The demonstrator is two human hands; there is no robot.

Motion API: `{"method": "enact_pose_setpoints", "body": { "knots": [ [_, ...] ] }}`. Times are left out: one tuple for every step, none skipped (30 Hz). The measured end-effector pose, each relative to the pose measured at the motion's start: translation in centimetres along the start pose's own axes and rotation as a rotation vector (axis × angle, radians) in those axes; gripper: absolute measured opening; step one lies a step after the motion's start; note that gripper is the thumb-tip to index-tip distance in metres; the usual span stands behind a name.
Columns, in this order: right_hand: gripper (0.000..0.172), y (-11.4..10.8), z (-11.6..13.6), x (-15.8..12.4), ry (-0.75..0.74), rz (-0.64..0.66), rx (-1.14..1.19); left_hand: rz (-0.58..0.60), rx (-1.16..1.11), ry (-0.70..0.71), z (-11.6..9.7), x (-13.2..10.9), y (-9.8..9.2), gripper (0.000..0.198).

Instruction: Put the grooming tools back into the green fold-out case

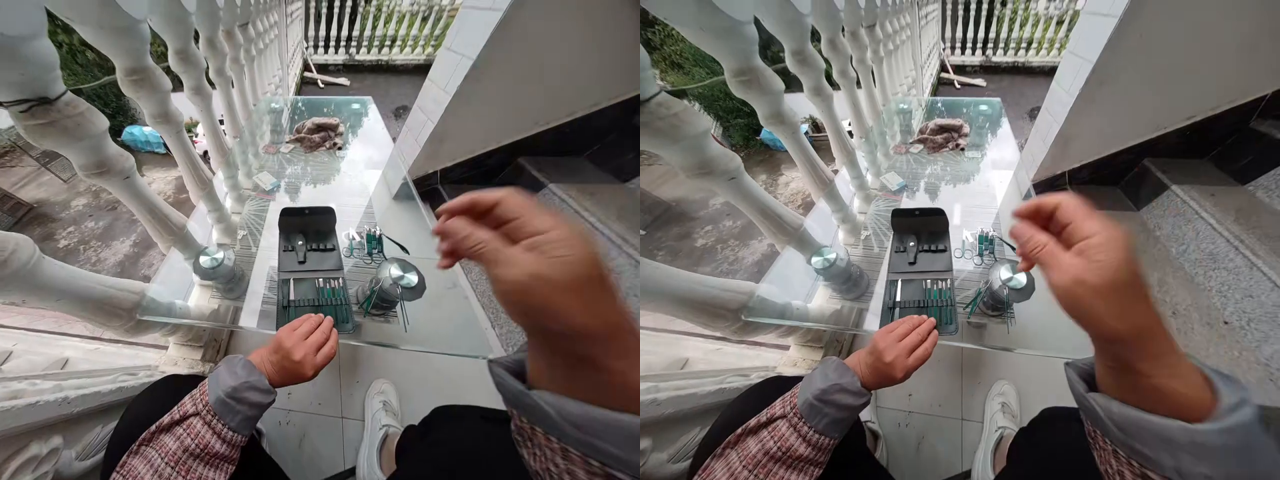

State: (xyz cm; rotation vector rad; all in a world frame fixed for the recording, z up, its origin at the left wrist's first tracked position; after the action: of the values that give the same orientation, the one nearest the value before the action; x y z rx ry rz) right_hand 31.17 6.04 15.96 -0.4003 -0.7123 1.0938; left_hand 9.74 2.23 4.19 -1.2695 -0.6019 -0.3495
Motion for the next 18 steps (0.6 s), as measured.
{"method": "enact_pose_setpoints", "body": {
  "knots": [
    [0.030, 1.1, -0.7, -0.1, 0.026, 0.051, -0.029, 0.001, 0.006, 0.002, 0.0, 0.0, 0.0, 0.014],
    [0.031, 2.4, -1.9, -0.5, 0.062, 0.129, -0.069, 0.004, 0.013, 0.004, 0.0, 0.0, 0.0, 0.014],
    [0.031, 3.5, -3.3, -1.0, 0.082, 0.178, -0.149, 0.007, 0.017, 0.010, 0.0, 0.0, 0.0, 0.014],
    [0.028, 4.5, -4.9, -1.5, 0.091, 0.227, -0.228, 0.009, 0.022, 0.015, -0.1, 0.0, 0.0, 0.014],
    [0.025, 5.3, -6.6, -2.1, 0.102, 0.275, -0.316, 0.009, 0.026, 0.022, -0.1, 0.0, -0.1, 0.014],
    [0.023, 5.7, -8.2, -2.6, 0.112, 0.300, -0.410, 0.007, 0.028, 0.030, -0.2, 0.0, -0.1, 0.015],
    [0.021, 5.9, -9.5, -3.0, 0.119, 0.310, -0.488, 0.002, 0.032, 0.037, -0.3, 0.0, -0.2, 0.016],
    [0.021, 6.0, -10.5, -3.3, 0.130, 0.318, -0.545, -0.004, 0.034, 0.043, -0.3, 0.0, -0.3, 0.016],
    [0.022, 6.2, -11.3, -3.6, 0.141, 0.340, -0.579, -0.006, 0.035, 0.045, -0.4, 0.0, -0.3, 0.016],
    [0.023, 6.3, -11.8, -3.8, 0.153, 0.355, -0.602, -0.003, 0.035, 0.045, -0.4, 0.0, -0.2, 0.016],
    [0.024, 6.5, -12.1, -3.9, 0.164, 0.370, -0.617, 0.003, 0.035, 0.043, -0.4, 0.0, -0.2, 0.017],
    [0.025, 6.6, -12.2, -3.9, 0.170, 0.381, -0.625, 0.011, 0.034, 0.040, -0.3, 0.0, -0.1, 0.017],
    [0.026, 6.8, -12.2, -3.9, 0.170, 0.384, -0.629, 0.020, 0.033, 0.038, -0.3, 0.0, 0.0, 0.017],
    [0.026, 7.0, -12.1, -3.8, 0.163, 0.380, -0.628, 0.028, 0.031, 0.040, -0.4, 0.1, 0.0, 0.017],
    [0.026, 7.2, -12.0, -3.7, 0.153, 0.374, -0.625, 0.031, 0.031, 0.042, -0.4, 0.1, 0.0, 0.017],
    [0.026, 7.4, -12.0, -3.6, 0.144, 0.370, -0.621, 0.031, 0.030, 0.046, -0.5, 0.1, 0.0, 0.018],
    [0.026, 7.6, -12.0, -3.5, 0.136, 0.365, -0.619, 0.033, 0.031, 0.053, -0.5, 0.1, 0.0, 0.017],
    [0.025, 7.8, -12.1, -3.3, 0.132, 0.362, -0.622, 0.029, 0.036, 0.050, -0.5, 0.2, -0.1, 0.017]
  ]
}}
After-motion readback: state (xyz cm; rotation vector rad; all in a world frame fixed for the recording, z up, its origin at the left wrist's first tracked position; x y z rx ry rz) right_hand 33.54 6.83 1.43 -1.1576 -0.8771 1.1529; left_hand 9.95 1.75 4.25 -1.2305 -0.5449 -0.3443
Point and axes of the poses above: each hand's wrist, its own x-axis towards the middle knuckle, its own y-axis out of the palm, z = x × y, the point moved 8 cm from there along x, towards the middle knuckle, and after that the axes turned 2 degrees about -x, right-handed, at the moved point
